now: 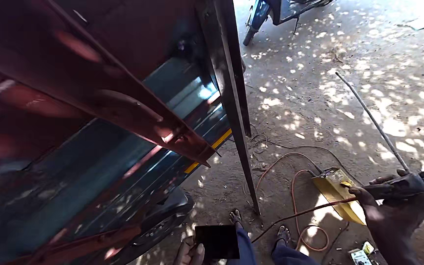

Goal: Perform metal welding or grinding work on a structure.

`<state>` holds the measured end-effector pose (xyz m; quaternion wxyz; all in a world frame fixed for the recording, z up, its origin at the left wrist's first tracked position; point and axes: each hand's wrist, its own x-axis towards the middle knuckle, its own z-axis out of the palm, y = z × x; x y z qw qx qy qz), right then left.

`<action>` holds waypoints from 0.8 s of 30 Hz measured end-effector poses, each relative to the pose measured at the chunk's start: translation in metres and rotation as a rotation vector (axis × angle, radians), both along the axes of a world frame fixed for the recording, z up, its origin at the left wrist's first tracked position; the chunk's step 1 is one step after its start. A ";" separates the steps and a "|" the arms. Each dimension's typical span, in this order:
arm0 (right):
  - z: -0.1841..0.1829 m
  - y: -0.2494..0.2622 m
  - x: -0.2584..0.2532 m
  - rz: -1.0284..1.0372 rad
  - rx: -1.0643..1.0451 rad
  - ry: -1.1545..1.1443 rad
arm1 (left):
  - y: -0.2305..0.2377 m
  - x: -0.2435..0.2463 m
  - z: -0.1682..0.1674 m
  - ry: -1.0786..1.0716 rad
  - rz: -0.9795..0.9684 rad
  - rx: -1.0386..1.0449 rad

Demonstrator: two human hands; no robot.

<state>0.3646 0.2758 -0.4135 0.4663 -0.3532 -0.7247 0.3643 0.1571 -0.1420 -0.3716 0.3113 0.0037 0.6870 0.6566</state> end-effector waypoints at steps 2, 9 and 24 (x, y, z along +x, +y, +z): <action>-0.029 0.001 -0.015 0.051 0.097 -0.039 | 0.043 -0.036 -0.011 0.083 -0.028 0.125; -0.190 -0.013 -0.062 0.218 0.215 -0.088 | 0.157 -0.144 -0.061 0.627 -0.048 0.665; -0.371 0.021 -0.175 0.255 0.540 0.360 | 0.225 -0.117 -0.189 1.190 0.375 0.895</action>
